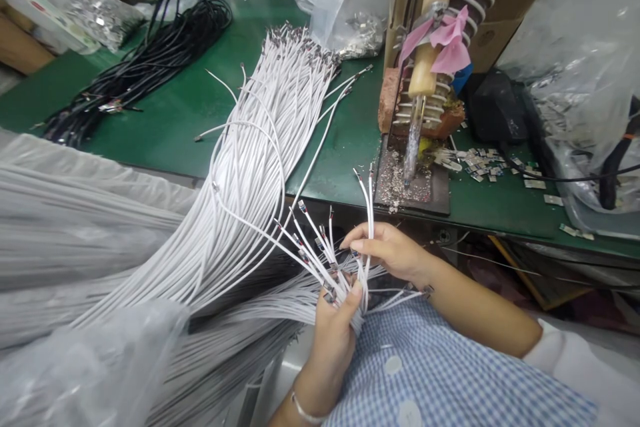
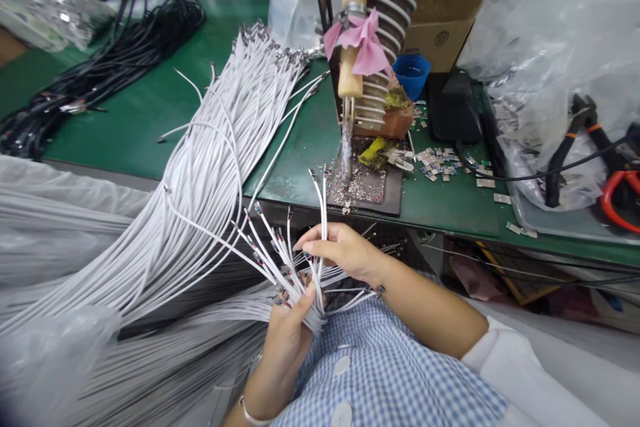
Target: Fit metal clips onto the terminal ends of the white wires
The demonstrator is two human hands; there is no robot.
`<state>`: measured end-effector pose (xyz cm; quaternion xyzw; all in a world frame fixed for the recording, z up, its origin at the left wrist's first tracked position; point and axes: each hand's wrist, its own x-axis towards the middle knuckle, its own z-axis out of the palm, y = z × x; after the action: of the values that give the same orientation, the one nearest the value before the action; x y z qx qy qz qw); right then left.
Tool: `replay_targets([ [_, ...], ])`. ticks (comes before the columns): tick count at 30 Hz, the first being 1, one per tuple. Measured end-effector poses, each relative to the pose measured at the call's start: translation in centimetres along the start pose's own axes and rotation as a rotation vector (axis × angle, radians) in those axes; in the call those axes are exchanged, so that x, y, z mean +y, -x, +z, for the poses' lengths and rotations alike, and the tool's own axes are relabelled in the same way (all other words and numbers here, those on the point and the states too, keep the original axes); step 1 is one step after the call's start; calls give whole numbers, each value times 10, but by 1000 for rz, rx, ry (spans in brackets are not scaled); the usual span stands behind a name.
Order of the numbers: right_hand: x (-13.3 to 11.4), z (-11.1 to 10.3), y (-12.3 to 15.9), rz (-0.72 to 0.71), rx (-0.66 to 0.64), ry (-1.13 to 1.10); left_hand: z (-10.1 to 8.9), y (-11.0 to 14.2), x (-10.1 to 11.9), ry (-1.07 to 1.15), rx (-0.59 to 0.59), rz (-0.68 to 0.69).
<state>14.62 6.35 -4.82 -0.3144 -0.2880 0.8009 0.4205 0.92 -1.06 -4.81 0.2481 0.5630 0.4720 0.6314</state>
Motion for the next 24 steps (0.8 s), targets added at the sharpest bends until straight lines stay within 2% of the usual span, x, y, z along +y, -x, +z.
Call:
replay_targets([
  [12,1,-1,-1,1,-30,48,0,2,1,61,-4,-17],
  [24,8,7,3,-25,-57,293,8,-2,5,67,31,58],
])
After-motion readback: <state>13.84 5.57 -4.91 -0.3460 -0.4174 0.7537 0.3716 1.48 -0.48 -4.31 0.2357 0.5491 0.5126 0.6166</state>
